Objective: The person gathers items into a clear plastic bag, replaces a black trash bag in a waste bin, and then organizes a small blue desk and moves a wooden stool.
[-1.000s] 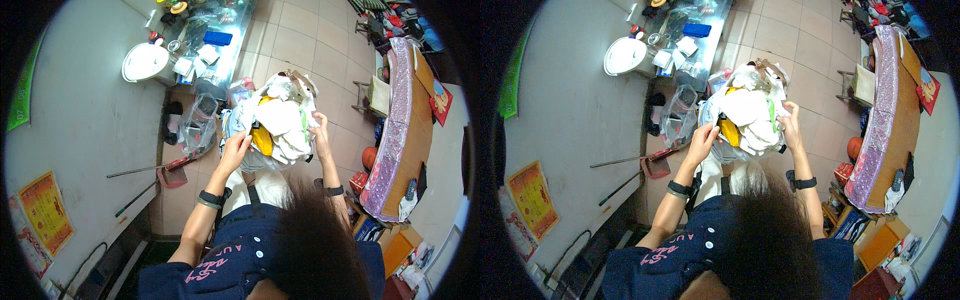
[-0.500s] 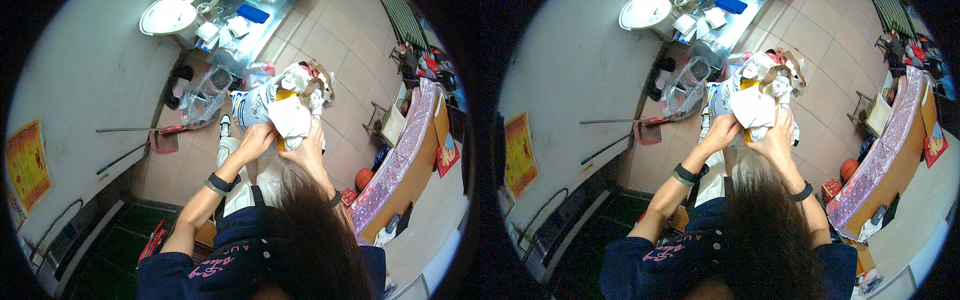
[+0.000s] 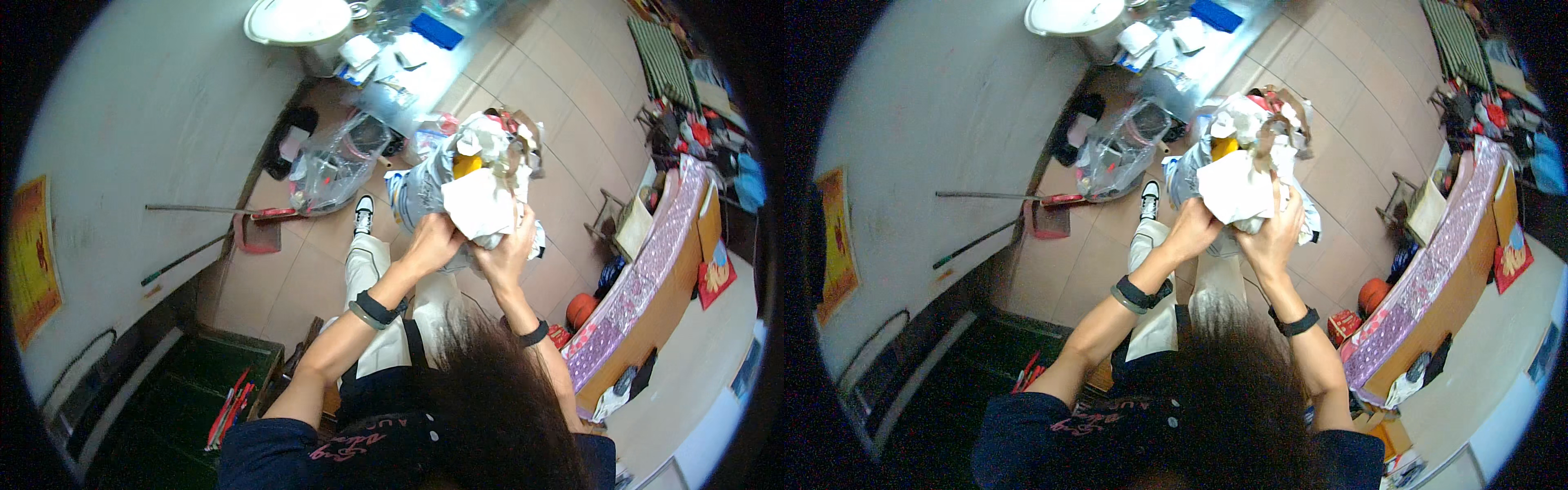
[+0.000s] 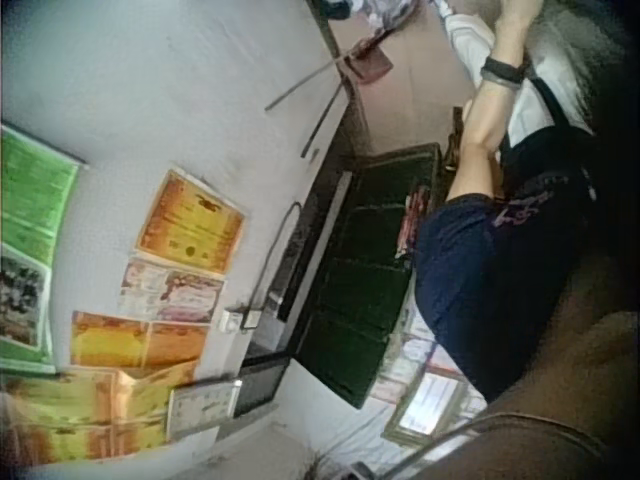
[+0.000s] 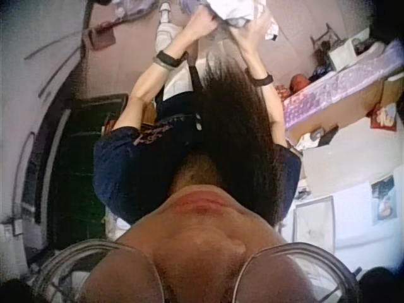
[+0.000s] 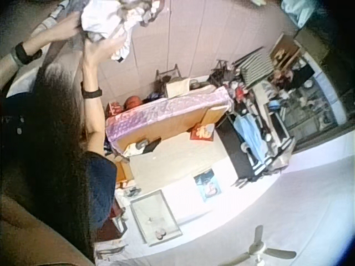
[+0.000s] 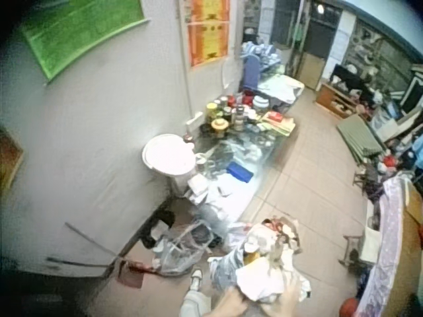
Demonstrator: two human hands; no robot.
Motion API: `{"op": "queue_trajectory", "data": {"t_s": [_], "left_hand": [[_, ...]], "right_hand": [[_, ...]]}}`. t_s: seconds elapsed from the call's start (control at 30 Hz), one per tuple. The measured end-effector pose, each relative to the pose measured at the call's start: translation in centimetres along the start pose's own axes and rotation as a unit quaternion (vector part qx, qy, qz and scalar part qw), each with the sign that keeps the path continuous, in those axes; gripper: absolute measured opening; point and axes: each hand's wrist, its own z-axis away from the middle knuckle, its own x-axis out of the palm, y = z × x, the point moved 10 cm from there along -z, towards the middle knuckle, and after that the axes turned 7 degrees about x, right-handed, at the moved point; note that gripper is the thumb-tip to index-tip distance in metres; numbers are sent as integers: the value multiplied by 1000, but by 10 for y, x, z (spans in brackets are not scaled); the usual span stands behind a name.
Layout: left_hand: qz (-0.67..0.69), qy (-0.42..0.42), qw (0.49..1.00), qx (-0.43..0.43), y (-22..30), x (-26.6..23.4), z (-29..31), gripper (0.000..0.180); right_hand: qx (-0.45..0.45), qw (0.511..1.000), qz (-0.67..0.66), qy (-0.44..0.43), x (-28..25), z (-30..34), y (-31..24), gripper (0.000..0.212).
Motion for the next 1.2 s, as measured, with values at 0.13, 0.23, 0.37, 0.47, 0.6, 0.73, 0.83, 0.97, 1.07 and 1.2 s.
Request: {"op": "queue_trajectory", "data": {"t_s": [0.13,0.23,0.37,0.47,0.6,0.73,0.83,0.97,1.07,1.2], "left_hand": [[-12,48,997,52,11,-17,-10,18],[10,60,996,70,22,-35,-26,20],[-39,38,994,96,27,-51,-36,22],[-67,22,990,126,42,-67,-43,22],[-127,89,980,124,46,-99,-47,24],[-95,144,982,80,25,-106,-48,24],[-73,206,971,96,21,-105,-46,23],[-42,223,972,65,18,-94,-55,24],[61,93,994,6,12,-87,-54,23],[35,113,983,-143,-114,-157,-3,13]], "right_hand": [[-60,998,10,20,-9,-15,-24,82],[-70,997,36,27,-12,-31,-44,86],[-84,996,0,7,-7,-47,-61,90],[-92,995,-23,27,-8,-54,-76,86],[-140,989,-14,50,-12,-67,-110,78],[-192,980,19,41,-4,-78,-134,79],[-224,972,63,33,0,-85,-146,79],[-247,966,78,9,-8,-102,-151,76],[-251,962,103,12,-24,-111,-147,65],[-241,953,181,41,-61,-109,-150,57]]}}
